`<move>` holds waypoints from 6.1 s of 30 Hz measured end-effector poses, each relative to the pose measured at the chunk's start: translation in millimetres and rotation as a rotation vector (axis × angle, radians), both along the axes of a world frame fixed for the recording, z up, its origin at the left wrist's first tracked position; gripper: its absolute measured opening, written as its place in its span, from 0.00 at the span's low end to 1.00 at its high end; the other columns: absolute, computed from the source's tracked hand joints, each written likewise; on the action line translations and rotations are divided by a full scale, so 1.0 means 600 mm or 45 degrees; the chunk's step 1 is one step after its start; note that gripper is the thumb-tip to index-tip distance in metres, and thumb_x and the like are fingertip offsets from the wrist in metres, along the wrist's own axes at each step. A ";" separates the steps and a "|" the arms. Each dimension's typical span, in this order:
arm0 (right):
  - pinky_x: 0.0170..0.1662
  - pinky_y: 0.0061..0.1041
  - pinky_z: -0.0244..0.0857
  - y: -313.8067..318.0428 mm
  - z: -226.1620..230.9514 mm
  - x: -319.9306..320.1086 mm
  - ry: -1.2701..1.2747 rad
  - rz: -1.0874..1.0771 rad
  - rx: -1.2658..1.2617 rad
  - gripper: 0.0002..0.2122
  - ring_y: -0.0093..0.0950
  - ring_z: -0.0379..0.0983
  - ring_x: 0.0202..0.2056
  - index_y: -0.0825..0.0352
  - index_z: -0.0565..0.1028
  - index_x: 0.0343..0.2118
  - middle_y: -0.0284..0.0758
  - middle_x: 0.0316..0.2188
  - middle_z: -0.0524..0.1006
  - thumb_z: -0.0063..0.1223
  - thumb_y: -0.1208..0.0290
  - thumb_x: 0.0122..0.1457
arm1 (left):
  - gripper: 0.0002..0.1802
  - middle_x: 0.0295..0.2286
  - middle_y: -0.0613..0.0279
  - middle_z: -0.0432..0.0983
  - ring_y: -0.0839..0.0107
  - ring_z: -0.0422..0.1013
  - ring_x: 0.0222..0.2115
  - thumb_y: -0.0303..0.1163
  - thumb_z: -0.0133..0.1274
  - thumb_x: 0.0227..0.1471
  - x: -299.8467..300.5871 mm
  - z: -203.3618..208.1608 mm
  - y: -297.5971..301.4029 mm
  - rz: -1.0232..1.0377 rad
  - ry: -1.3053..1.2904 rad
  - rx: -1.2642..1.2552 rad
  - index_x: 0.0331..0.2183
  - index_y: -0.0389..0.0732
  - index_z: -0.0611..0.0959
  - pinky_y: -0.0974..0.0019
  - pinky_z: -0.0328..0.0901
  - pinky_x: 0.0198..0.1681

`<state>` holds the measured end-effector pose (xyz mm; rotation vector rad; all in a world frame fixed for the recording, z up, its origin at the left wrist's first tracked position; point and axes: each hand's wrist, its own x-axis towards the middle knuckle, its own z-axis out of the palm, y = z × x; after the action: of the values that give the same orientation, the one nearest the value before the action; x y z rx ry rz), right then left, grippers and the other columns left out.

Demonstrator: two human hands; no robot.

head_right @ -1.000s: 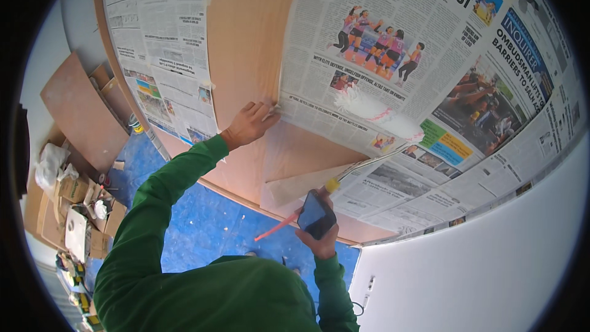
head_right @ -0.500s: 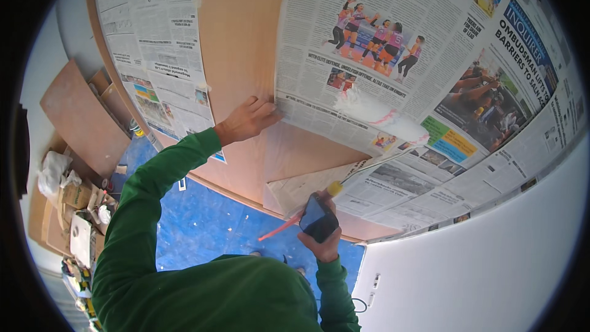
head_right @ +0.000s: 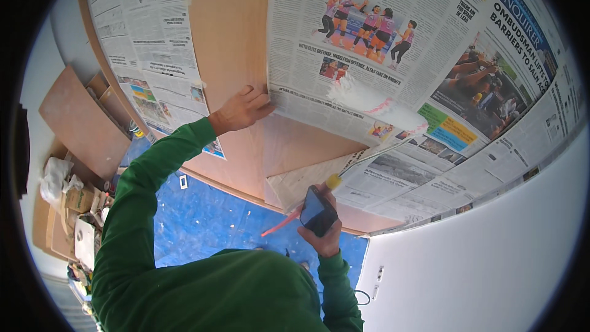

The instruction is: The person paints the ceiling of a room using a paint roller attached to a long extension pole. They dip the roller into a paint bucket and apply white paint to the ceiling surface. The person also briefly interacts with another person in the room.

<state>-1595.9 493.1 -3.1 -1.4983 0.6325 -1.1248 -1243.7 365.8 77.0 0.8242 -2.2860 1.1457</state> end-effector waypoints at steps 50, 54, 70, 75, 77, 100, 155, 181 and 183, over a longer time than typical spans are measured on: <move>0.42 0.27 0.66 0.078 -0.013 -0.029 0.099 -0.325 -0.106 0.24 0.29 0.70 0.39 0.70 0.74 0.40 0.36 0.39 0.73 0.66 0.73 0.34 | 0.13 0.41 0.49 0.76 0.49 0.71 0.44 0.23 0.54 0.49 -0.215 -0.324 0.057 -0.055 1.530 1.044 0.40 0.37 0.79 0.55 0.65 0.48; 0.41 0.27 0.66 0.073 -0.012 -0.038 0.149 -0.292 -0.183 0.21 0.28 0.72 0.35 0.69 0.75 0.36 0.34 0.33 0.75 0.66 0.72 0.34 | 0.09 0.41 0.52 0.77 0.55 0.74 0.42 0.19 0.52 0.50 -0.166 -0.197 0.039 -0.230 1.778 0.550 0.37 0.35 0.78 0.61 0.67 0.45; 0.41 0.26 0.67 0.074 0.002 -0.021 0.136 -0.308 -0.073 0.27 0.26 0.71 0.37 0.71 0.72 0.44 0.34 0.36 0.74 0.67 0.72 0.36 | 0.08 0.29 0.54 0.79 0.70 0.76 0.30 0.26 0.52 0.54 -0.115 -0.138 -0.001 -0.171 2.252 0.622 0.36 0.32 0.79 0.69 0.69 0.36; 0.41 0.26 0.67 0.072 0.002 -0.024 0.124 -0.305 -0.064 0.29 0.25 0.70 0.38 0.72 0.71 0.46 0.35 0.38 0.73 0.67 0.73 0.36 | 0.08 0.28 0.57 0.79 0.71 0.75 0.28 0.27 0.54 0.54 -0.115 -0.138 -0.005 -0.181 2.265 0.537 0.35 0.33 0.78 0.69 0.69 0.33; 0.42 0.26 0.67 0.071 -0.002 -0.029 0.156 -0.290 -0.082 0.29 0.25 0.70 0.38 0.71 0.71 0.46 0.35 0.38 0.73 0.67 0.73 0.36 | 0.08 0.28 0.58 0.79 0.72 0.75 0.27 0.28 0.55 0.53 -0.121 -0.136 -0.007 -0.139 2.251 0.491 0.35 0.34 0.78 0.69 0.69 0.31; 0.46 0.26 0.67 0.059 0.002 -0.031 0.146 -0.259 -0.065 0.37 0.25 0.72 0.40 0.73 0.66 0.52 0.36 0.39 0.75 0.66 0.71 0.34 | 0.16 0.23 0.63 0.72 0.73 0.70 0.21 0.28 0.64 0.43 -0.128 -0.152 -0.011 0.180 1.884 0.129 0.38 0.41 0.82 0.69 0.67 0.25; 0.44 0.24 0.67 -0.375 -0.097 -0.861 -0.093 -0.982 -0.165 0.17 0.26 0.74 0.38 0.74 0.75 0.41 0.37 0.36 0.79 0.59 0.81 0.45 | 0.24 0.08 0.72 0.53 0.83 0.47 0.07 0.37 0.49 0.57 -0.408 -0.073 0.284 0.352 2.492 0.292 0.13 0.48 0.61 0.74 0.41 0.09; 0.52 0.31 0.65 -0.369 -0.128 -0.898 -0.281 -0.739 -0.045 0.31 0.31 0.72 0.43 0.74 0.66 0.53 0.41 0.40 0.76 0.62 0.82 0.42 | 0.21 0.09 0.70 0.56 0.81 0.49 0.07 0.27 0.53 0.51 -0.554 -0.052 0.336 0.256 2.652 -0.032 0.14 0.48 0.61 0.72 0.42 0.09; 0.50 0.27 0.65 -0.370 -0.135 -0.904 -0.245 -0.726 0.022 0.28 0.28 0.72 0.43 0.73 0.68 0.50 0.38 0.40 0.77 0.63 0.81 0.42 | 0.21 0.11 0.71 0.54 0.81 0.49 0.09 0.29 0.50 0.55 -0.572 -0.057 0.346 0.344 2.602 0.044 0.15 0.48 0.61 0.73 0.43 0.12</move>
<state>-2138.4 271.0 -84.4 -1.2013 0.9634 -1.6677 -1587.1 573.5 42.8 1.3091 -0.4489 -0.0588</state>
